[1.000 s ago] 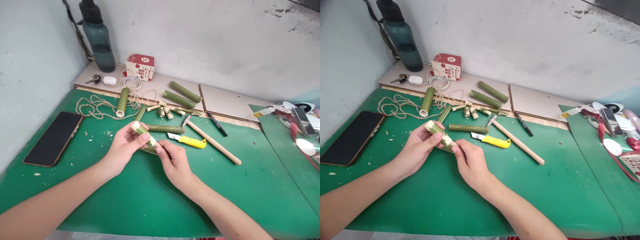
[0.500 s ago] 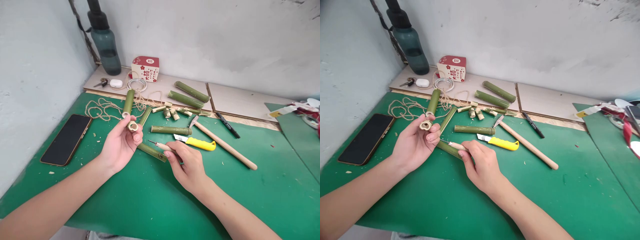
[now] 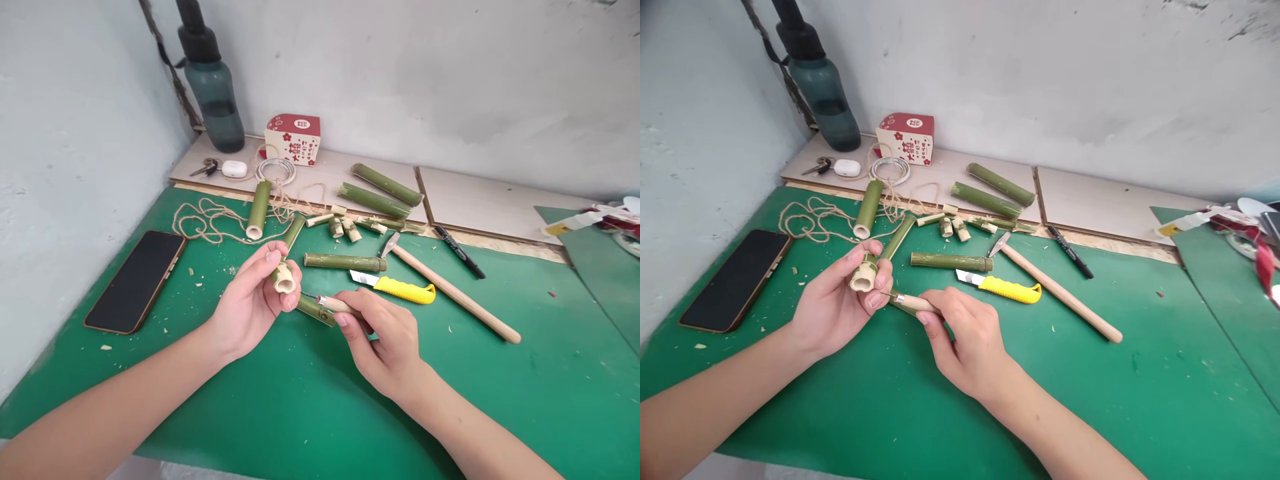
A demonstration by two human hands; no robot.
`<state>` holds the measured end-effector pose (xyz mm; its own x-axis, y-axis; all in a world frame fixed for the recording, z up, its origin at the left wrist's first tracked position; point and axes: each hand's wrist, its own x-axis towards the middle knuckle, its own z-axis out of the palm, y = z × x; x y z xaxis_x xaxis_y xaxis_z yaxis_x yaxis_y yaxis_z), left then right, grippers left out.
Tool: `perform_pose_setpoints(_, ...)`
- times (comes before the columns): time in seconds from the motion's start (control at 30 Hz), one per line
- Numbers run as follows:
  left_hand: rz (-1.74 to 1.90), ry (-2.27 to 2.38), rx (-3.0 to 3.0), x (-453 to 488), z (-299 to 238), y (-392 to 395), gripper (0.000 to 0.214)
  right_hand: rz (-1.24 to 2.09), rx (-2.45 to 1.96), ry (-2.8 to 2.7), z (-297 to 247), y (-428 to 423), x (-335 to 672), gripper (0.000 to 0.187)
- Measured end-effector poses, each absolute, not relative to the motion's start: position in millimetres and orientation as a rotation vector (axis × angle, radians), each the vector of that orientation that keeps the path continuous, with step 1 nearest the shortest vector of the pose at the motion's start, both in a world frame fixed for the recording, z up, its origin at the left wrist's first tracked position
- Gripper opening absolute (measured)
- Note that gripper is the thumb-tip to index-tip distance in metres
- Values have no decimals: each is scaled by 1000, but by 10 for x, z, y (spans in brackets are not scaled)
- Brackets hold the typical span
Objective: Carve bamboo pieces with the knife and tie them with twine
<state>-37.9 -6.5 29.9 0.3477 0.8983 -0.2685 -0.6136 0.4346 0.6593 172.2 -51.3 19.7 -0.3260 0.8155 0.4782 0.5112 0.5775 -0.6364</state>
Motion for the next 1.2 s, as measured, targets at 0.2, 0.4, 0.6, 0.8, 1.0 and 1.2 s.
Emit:
perform_pose_setpoints(0.2, 1044, 707, 549, -360, 281, -68, 32, 445, -1046, -1967, 204, -477, 1735, 22)
perform_pose_setpoints(0.4, 1069, 711, 521, -371, 255, -31, 32, 388, -1019, -1911, 259, -455, 1786, 27)
perform_pose_setpoints(0.6, 1050, 726, 504, -376, 213, -13, 32, 234, -1000, -1887, 335, -471, 1787, 24)
perform_pose_setpoints(0.8, 1033, 731, 540, -363, 171, -25, 31, 239, -979, -1913, 382, -517, 1821, 21)
perform_pose_setpoints(1.0, 1043, 719, 628, -353, 141, -31, 30, 500, -939, -1824, 463, -542, 1839, 18)
perform_pose_setpoints(1.2, 1006, 720, 747, -366, 133, -58, 32, 640, -795, -1734, 512, -538, 1819, 32)
